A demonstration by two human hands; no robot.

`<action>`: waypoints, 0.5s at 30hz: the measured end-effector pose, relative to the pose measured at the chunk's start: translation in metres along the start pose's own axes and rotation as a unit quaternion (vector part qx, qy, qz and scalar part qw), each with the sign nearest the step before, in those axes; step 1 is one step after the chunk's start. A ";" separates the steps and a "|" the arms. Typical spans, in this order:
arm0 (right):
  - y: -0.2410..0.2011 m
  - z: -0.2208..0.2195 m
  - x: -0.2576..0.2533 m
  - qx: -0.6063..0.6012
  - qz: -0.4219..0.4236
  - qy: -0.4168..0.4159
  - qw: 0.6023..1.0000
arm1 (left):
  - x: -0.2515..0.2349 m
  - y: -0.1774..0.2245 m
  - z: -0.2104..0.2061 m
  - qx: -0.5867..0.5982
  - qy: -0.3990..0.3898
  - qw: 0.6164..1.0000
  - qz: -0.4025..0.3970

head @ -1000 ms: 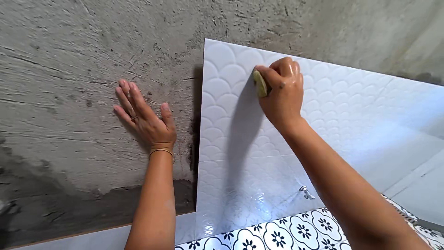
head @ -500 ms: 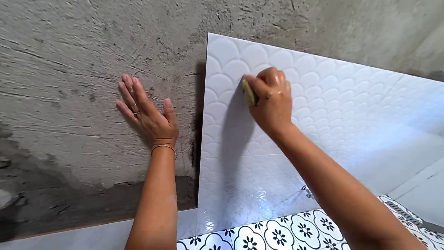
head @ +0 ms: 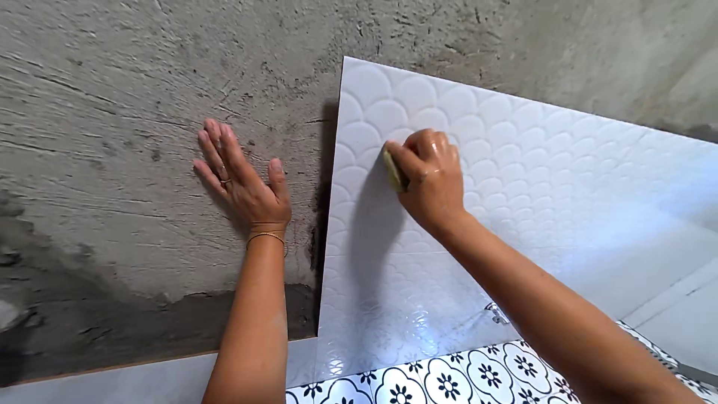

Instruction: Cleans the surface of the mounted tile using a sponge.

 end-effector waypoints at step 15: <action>-0.025 -0.010 -0.014 -0.011 0.003 -0.007 1.000 | -0.001 0.002 0.001 -0.003 0.004 1.000 0.003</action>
Point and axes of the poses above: each hand's wrist, its own x-axis away from the middle knuckle, its own z-axis out of the back of the hand, y = z × x, the point moved 5 cm from there along -x, towards the middle knuckle, and after that the axes turned 12 degrees about y, right-handed, at the moved point
